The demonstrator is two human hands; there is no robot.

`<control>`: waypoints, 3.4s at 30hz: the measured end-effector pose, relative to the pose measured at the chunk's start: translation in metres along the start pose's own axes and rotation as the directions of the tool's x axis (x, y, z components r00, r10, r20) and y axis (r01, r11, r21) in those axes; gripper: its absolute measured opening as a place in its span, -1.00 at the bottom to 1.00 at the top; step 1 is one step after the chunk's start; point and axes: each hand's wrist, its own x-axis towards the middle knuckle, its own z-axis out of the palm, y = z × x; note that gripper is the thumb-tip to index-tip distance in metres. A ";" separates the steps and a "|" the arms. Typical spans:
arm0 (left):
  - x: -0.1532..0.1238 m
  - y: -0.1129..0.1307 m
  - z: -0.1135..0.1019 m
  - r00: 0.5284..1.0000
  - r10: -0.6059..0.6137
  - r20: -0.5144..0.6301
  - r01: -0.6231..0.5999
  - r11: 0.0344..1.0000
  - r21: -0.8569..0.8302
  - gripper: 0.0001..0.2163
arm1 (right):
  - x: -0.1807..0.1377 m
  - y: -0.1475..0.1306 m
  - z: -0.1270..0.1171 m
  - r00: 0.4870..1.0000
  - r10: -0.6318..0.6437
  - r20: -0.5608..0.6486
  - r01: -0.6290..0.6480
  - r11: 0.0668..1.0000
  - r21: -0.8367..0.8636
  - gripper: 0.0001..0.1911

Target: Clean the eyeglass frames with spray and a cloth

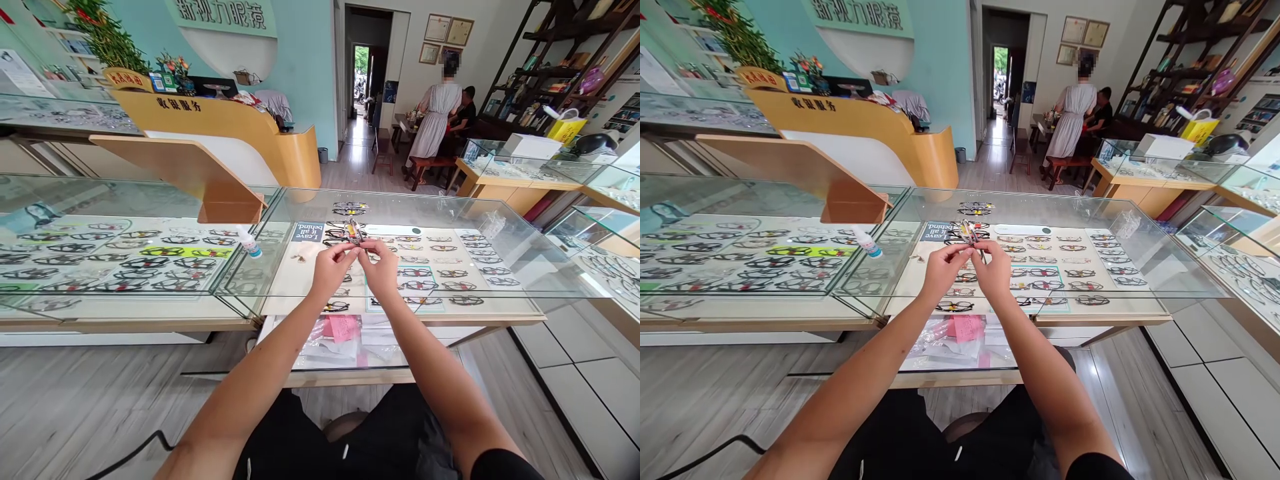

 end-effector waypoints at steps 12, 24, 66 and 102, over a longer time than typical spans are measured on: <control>0.067 0.016 -0.036 0.992 0.121 -0.037 -0.102 0.938 0.331 -0.59 | -0.009 0.004 0.015 0.997 0.039 0.063 -0.031 0.990 -0.135 -0.69; 0.204 0.037 -0.016 0.946 -0.111 0.305 -0.245 0.372 0.895 -0.72 | -0.010 0.034 0.032 0.895 0.296 0.335 -0.262 0.954 -0.145 -0.35; 0.292 -0.038 0.028 0.895 -0.272 0.353 -0.279 0.276 0.920 -0.71 | -0.002 0.033 0.043 0.868 0.343 0.358 -0.310 0.939 -0.149 -0.36; 0.031 -0.027 -0.015 0.994 -0.055 0.090 0.072 0.978 -0.197 -0.68 | 0.004 0.033 0.006 0.979 0.173 0.106 -0.193 0.954 0.228 -0.50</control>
